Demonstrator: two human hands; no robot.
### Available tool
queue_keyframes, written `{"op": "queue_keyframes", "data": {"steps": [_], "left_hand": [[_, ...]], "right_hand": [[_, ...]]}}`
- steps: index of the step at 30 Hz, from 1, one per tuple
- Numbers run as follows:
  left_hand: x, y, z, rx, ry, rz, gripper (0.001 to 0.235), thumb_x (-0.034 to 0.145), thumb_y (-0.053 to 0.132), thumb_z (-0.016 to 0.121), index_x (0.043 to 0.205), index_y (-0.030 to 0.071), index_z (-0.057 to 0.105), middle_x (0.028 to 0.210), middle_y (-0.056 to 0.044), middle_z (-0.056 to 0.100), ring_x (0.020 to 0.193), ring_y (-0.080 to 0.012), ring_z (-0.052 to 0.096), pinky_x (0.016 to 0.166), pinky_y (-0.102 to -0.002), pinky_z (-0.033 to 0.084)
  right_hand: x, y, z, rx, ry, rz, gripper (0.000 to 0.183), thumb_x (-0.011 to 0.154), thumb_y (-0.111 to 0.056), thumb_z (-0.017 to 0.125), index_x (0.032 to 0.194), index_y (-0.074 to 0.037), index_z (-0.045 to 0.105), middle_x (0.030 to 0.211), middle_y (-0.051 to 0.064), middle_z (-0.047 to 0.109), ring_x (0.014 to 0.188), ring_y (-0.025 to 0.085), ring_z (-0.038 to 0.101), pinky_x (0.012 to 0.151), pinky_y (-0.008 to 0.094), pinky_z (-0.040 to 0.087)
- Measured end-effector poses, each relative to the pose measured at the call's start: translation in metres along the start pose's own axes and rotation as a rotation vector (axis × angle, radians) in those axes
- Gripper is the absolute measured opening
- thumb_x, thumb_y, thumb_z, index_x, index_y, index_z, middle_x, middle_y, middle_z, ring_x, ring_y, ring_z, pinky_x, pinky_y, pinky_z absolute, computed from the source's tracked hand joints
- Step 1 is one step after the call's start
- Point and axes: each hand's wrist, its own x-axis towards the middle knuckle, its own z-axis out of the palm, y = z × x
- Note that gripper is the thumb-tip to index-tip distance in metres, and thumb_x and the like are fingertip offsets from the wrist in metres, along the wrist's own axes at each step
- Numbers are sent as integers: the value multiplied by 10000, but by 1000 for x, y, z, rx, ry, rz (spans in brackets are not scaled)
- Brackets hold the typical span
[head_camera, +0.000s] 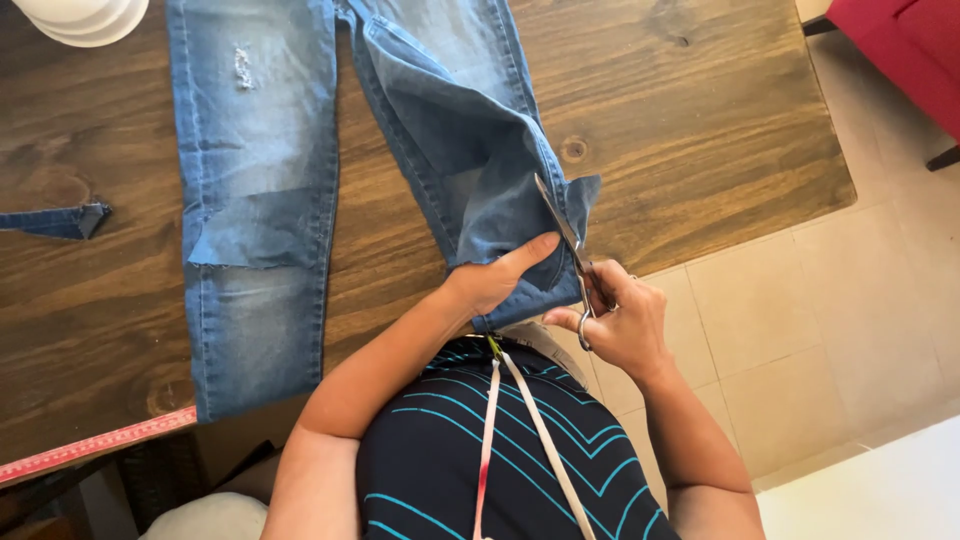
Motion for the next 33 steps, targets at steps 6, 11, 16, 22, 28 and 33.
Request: {"op": "queue_keyframes", "data": {"steps": [6, 11, 16, 22, 28, 33], "left_hand": [[12, -26, -20, -22, -51, 56, 721, 993, 420, 694, 1528, 1, 454, 1566, -100, 457, 1436, -249, 428, 1225, -458, 323], [17, -28, -22, -44, -103, 57, 666, 1025, 416, 654, 1535, 39, 450, 1582, -92, 442, 1434, -246, 438, 1226, -437, 337], [11, -22, -8, -39, -86, 77, 667, 1029, 392, 647, 1545, 29, 431, 1601, -108, 417, 1461, -260, 406, 1253, -445, 299], [14, -28, -16, 16, -83, 73, 761, 1009, 417, 661, 1568, -11, 370, 1601, -90, 410, 1470, -218, 387, 1268, -432, 253], [21, -43, -30, 47, -84, 80, 718, 1050, 421, 600, 1577, -2, 359, 1619, -99, 384, 1478, -240, 383, 1278, -434, 231], [29, -57, -32, -10, -66, 103, 698, 1041, 370, 636, 1576, 11, 367, 1607, -104, 408, 1468, -219, 393, 1265, -438, 256]], "right_hand": [[0, 21, 8, -39, 22, -47, 502, 639, -600, 925, 793, -239, 612, 449, -89, 501, 481, 152, 581, 607, 226, 476], [-3, 28, 12, -67, 40, -73, 482, 663, -553, 933, 849, -223, 635, 473, -59, 534, 494, 157, 597, 612, 219, 484], [8, 17, 12, -29, 24, -69, 491, 634, -525, 957, 895, -227, 668, 507, -78, 589, 542, 165, 634, 639, 246, 513], [23, -6, 8, 73, -51, -14, 627, 519, -584, 979, 892, -197, 656, 512, -48, 569, 581, 204, 637, 674, 313, 518], [24, 3, 16, 15, 22, -77, 528, 616, -562, 952, 870, -202, 659, 473, -55, 544, 505, 205, 583, 614, 285, 487], [22, 7, 21, 34, 93, -122, 463, 666, -504, 950, 869, -210, 656, 471, -46, 550, 492, 188, 576, 595, 236, 475]]}}
